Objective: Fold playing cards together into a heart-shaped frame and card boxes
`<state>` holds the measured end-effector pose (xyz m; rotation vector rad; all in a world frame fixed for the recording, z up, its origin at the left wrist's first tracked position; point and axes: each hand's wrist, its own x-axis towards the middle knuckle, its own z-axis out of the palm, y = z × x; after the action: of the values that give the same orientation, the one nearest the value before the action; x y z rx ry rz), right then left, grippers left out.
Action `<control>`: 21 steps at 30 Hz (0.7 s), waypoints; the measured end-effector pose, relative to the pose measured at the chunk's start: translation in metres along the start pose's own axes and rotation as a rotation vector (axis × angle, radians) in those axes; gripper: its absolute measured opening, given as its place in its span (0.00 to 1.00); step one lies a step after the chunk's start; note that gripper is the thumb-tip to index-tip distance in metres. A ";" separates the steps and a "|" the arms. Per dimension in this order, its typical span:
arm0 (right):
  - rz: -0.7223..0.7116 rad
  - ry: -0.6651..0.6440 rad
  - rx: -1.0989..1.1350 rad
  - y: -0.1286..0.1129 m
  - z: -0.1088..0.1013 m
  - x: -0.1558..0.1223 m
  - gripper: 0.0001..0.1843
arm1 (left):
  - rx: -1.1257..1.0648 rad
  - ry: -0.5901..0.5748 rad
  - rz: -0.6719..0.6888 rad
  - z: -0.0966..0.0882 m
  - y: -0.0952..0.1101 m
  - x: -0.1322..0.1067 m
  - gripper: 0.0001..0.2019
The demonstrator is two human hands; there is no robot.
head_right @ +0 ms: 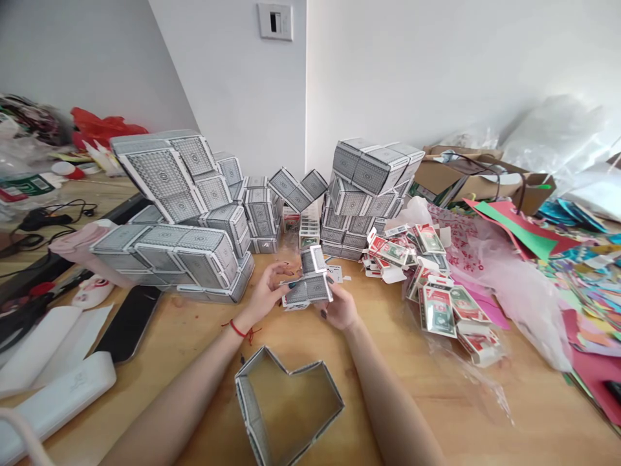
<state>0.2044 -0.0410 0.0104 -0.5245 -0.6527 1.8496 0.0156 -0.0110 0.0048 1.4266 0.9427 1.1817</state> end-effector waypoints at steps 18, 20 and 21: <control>-0.211 0.234 0.213 -0.016 -0.009 0.002 0.15 | 0.918 -1.070 0.016 0.017 0.107 -0.040 0.07; -0.224 0.228 0.213 -0.016 -0.009 0.002 0.16 | 0.984 -1.015 0.040 0.018 0.112 -0.043 0.03; -0.232 0.231 0.215 -0.016 -0.010 0.002 0.16 | 1.014 -0.974 0.055 0.018 0.112 -0.044 0.02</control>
<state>0.2208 -0.0322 0.0134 -0.4892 -0.3389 1.5886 0.0199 -0.0768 0.1071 2.4663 0.7658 -0.1627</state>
